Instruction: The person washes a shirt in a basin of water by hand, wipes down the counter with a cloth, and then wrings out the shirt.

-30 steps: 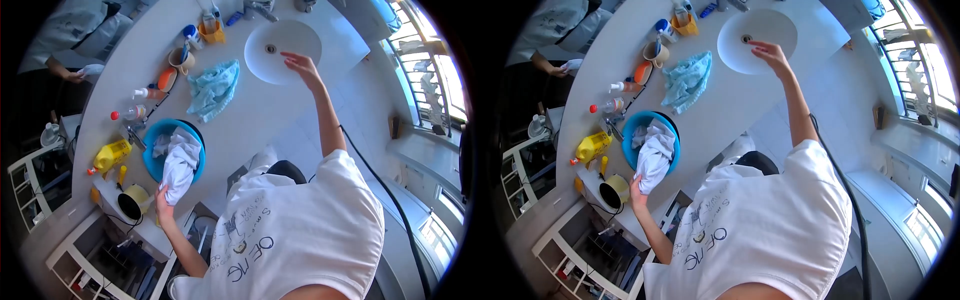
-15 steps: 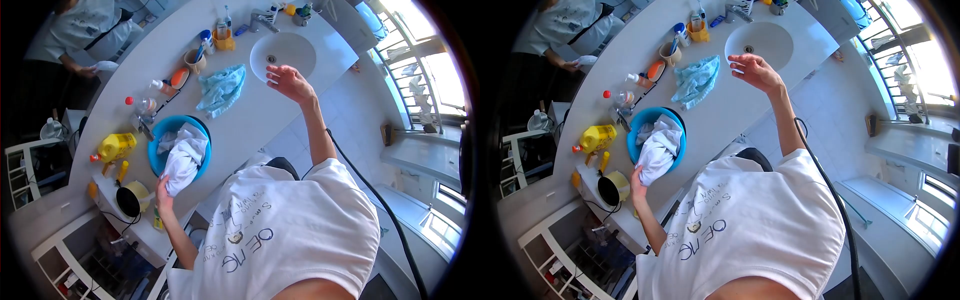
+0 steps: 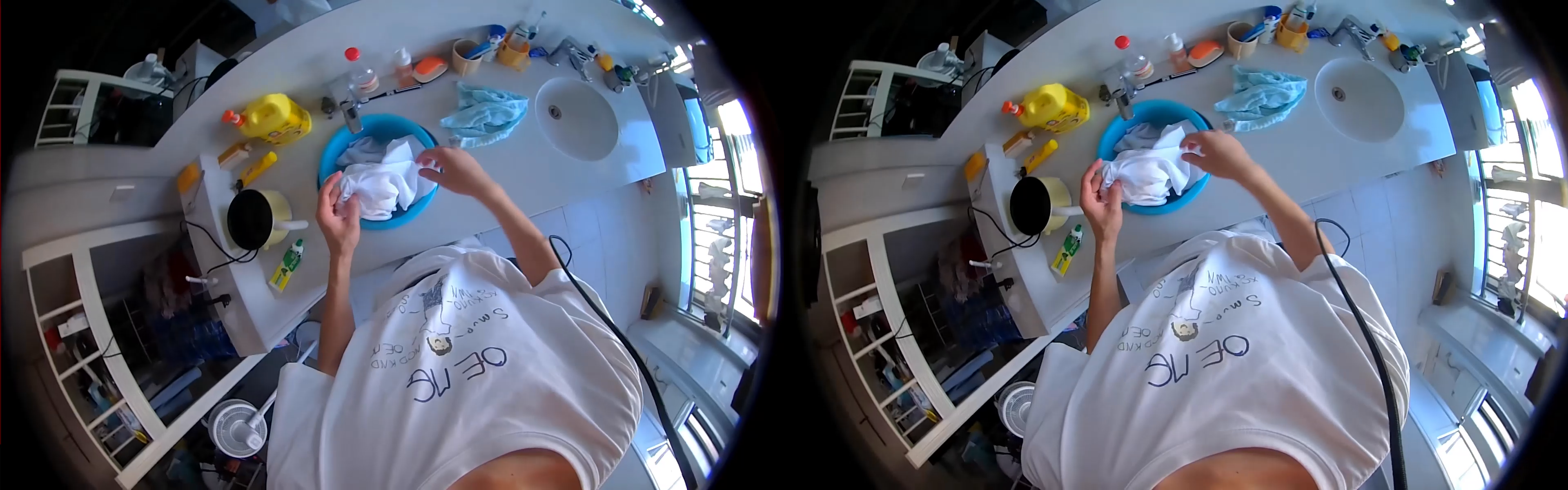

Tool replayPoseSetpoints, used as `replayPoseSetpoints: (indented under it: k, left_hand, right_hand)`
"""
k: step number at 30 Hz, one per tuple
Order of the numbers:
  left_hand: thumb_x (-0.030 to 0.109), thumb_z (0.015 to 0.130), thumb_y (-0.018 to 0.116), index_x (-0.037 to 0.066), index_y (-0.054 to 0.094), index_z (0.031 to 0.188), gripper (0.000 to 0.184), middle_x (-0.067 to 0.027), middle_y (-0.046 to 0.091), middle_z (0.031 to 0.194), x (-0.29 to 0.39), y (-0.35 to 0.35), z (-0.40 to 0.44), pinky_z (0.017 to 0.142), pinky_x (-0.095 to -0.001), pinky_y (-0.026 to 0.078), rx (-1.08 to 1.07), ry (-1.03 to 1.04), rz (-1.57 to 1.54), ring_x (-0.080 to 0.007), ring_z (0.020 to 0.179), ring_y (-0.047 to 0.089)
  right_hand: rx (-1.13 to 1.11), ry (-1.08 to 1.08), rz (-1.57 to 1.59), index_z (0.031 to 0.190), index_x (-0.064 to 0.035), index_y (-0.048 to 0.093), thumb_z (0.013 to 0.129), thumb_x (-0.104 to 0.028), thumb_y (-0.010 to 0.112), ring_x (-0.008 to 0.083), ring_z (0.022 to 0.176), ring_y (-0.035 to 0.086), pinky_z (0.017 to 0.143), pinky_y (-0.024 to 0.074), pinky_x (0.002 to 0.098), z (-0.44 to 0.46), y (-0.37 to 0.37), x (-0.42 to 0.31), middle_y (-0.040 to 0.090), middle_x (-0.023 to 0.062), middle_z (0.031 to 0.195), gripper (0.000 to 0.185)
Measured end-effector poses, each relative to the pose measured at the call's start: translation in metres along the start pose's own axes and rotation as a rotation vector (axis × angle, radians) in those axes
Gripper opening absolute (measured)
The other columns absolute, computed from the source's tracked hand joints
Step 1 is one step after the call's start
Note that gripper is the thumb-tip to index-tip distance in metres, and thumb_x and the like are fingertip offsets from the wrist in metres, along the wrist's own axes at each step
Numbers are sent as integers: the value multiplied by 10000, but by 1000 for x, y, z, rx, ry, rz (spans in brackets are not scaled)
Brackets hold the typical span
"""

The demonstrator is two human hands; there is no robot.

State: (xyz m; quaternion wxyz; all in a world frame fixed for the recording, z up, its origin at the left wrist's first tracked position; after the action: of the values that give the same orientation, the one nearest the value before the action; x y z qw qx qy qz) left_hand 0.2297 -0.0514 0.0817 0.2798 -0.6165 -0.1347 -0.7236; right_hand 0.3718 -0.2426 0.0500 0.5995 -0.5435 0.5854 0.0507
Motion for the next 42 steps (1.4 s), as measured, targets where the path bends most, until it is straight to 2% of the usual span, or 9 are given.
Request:
replayPoseSetpoints:
  k: [4,10,14,16,22,24,30,34,42]
  left_hand:
    - [-50,782,603,16,529,1220,449,-134,598,1170,33,6,-5,857,-313,485,-227,213,171,-226,1010,608]
    - [73,812,624,34,473,1275,488,-134,590,1170,20,-3,-16,865,-332,484,-365,224,314,-251,1056,584]
    - [202,855,634,13,327,1366,625,-115,560,1165,-97,-49,-26,802,-326,471,-30,-451,-130,-181,1024,551]
    - [236,831,666,16,326,1377,679,-122,517,1228,-133,-12,-54,798,-308,466,-407,-826,-180,-169,1038,529]
    - [171,735,753,20,626,1088,405,-33,632,850,-101,58,-39,665,-238,451,-871,-588,50,-98,714,561]
    - [147,747,745,11,627,1019,326,-30,621,809,-55,65,-8,632,-224,432,-751,40,183,-88,694,540]
    - [114,802,705,21,579,1027,274,-81,613,1038,-53,53,20,846,-284,454,-522,-370,-375,-164,984,571]
    - [244,776,752,66,428,1273,619,-130,507,1264,-68,74,31,955,-375,422,-395,-229,45,-270,1208,465]
    - [200,778,714,39,596,1061,347,-53,622,990,-64,99,22,825,-288,464,-451,-279,-76,-146,921,586]
  right_hand:
    - [280,-538,-130,1318,-155,473,684,-197,783,317,1068,561,923,438,416,24,42,-69,605,105,1190,707]
    - [-33,-314,-209,1037,-105,656,697,-92,727,313,855,632,743,505,401,51,112,-29,661,90,959,347]
    - [516,-346,-10,849,-61,669,656,33,664,307,807,616,665,505,368,18,32,-58,621,96,870,215]
    - [725,-395,36,810,-53,644,644,94,614,301,759,608,636,506,357,-4,5,-69,596,95,827,223]
    - [713,-324,248,790,-11,551,613,186,489,218,760,597,636,503,290,-14,-4,-51,557,88,837,273]
    - [711,-240,338,828,-15,536,621,180,492,210,800,578,670,495,274,-13,-8,-23,554,87,856,288]
    - [567,-226,419,860,-61,412,814,64,528,157,944,553,732,494,283,-9,-24,27,573,71,1164,177]
    - [117,-170,1064,902,-101,424,840,32,567,151,1052,505,914,428,265,6,11,32,569,77,1160,205]
    - [-16,-347,1001,911,-83,454,779,-16,637,99,913,516,822,439,250,4,-7,5,557,21,972,236]
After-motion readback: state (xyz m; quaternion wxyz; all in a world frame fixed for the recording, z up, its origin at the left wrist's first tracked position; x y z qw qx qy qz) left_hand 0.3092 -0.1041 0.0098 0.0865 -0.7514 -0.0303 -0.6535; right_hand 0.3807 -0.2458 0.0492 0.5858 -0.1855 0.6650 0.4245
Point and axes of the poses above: each hand's wrist, its own z-axis towards the middle knuckle, its own y-axis out of the palm, x = y × z, the point moved 10 cm from there along z, towards the middle knuckle
